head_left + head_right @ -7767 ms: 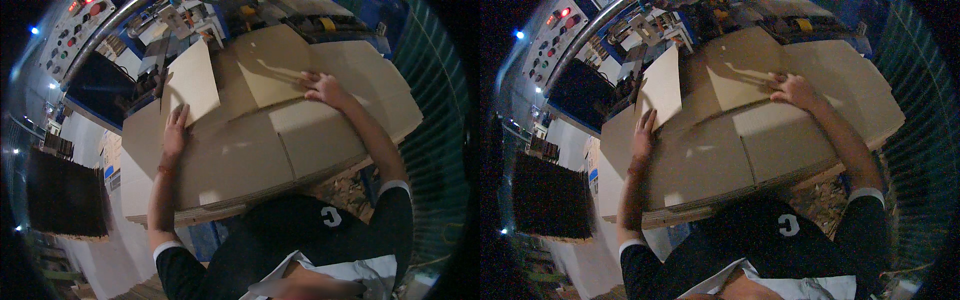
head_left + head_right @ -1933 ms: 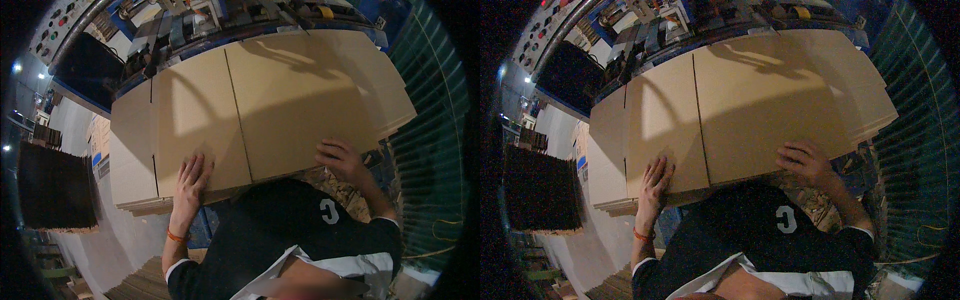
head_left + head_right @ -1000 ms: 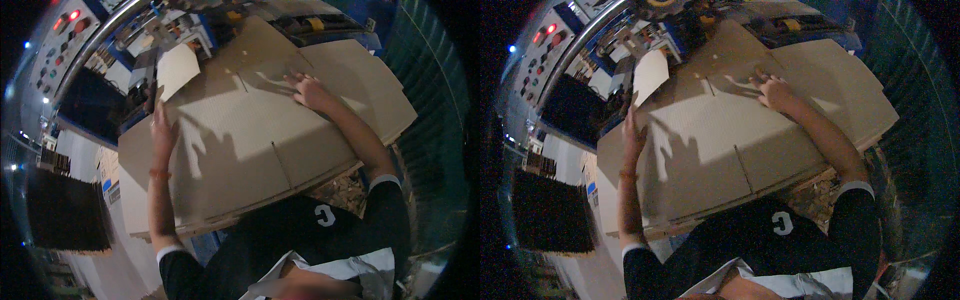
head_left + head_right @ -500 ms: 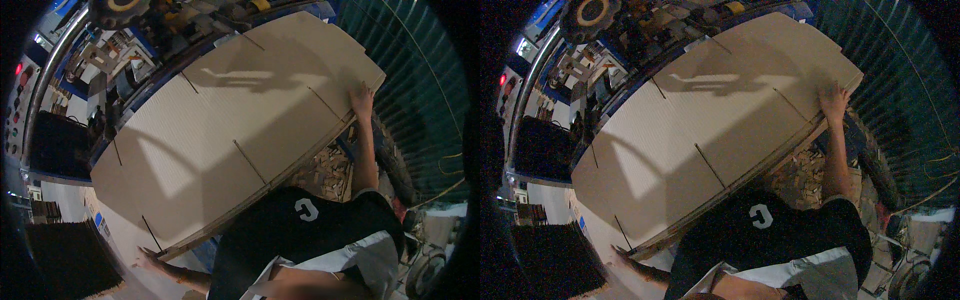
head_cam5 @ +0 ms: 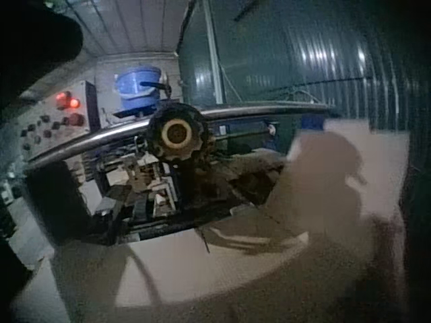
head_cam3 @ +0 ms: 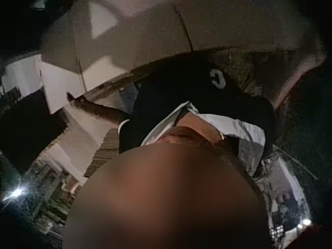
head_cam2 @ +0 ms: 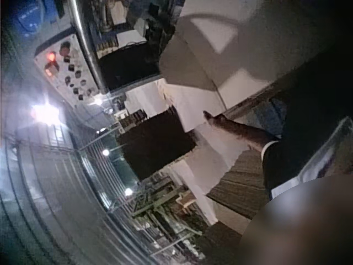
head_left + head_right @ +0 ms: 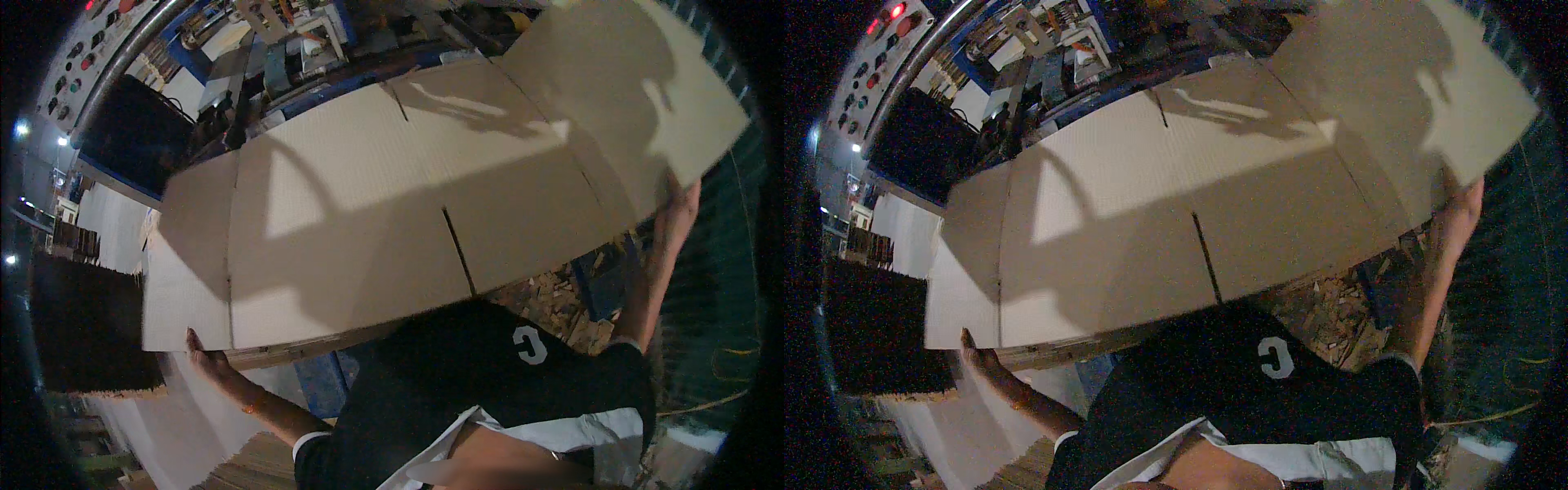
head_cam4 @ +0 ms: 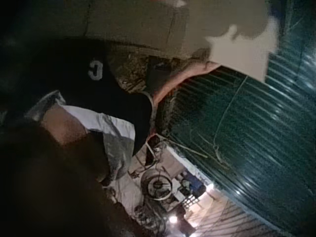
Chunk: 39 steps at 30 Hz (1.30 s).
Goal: The person repeatedly picks up flat cardboard sheets from a stack and places them onto a machine or conveyor. The hands align and transfer each sheet one at a time in a continuous loop.
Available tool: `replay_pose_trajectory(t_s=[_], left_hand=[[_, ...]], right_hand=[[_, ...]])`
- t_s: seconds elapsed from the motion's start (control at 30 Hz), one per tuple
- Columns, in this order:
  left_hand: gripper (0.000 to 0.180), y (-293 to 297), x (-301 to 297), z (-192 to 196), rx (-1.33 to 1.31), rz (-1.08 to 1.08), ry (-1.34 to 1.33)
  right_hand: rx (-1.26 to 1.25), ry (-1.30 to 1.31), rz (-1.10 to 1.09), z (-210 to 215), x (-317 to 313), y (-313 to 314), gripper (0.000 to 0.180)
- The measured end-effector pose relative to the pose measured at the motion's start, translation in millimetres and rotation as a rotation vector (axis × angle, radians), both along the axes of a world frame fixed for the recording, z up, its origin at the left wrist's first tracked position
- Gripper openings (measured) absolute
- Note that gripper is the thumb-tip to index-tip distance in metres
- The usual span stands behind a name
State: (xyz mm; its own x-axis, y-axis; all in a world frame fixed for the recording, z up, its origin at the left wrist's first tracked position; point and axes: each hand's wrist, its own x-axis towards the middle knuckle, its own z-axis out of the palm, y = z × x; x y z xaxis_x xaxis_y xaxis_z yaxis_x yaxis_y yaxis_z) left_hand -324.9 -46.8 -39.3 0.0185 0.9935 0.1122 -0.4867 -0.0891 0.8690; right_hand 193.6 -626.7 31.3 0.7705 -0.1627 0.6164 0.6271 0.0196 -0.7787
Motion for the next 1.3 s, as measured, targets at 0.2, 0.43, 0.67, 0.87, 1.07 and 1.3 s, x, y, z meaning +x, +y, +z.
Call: replay_pose_trajectory(t_s=[0.2, 0.43, 0.67, 0.87, 1.07, 1.3], left_hand=[[0.038, -73.4, 33.6, 12.8, 0.192, 0.150, 0.661], [0.041, -119.5, 115.2, 18.6, 1.117, -0.447, 1.410], [0.047, -110.0, 140.7, 34.5, 1.185, -0.551, 1.387], [0.064, -71.4, 175.9, 26.9, 1.224, -0.455, 1.356], [0.071, -25.0, 229.2, 21.2, 1.242, -0.400, 1.216], [0.070, 42.2, 322.0, 14.9, 1.244, -0.216, 1.232]], right_hand=[[-0.277, 0.162, 0.119, -51.9, -122.2, 56.0, 0.031], [-1.354, -0.517, 0.524, -47.6, -130.2, 113.2, 0.046], [-1.483, -0.538, 0.632, -49.1, -95.4, 128.2, 0.055], [-1.495, -0.588, 0.588, -60.9, -28.1, 170.4, 0.070], [-1.537, -0.554, 0.525, -54.3, 45.3, 225.8, 0.070], [-1.492, -0.351, 0.367, -62.2, 93.0, 290.2, 0.063]])
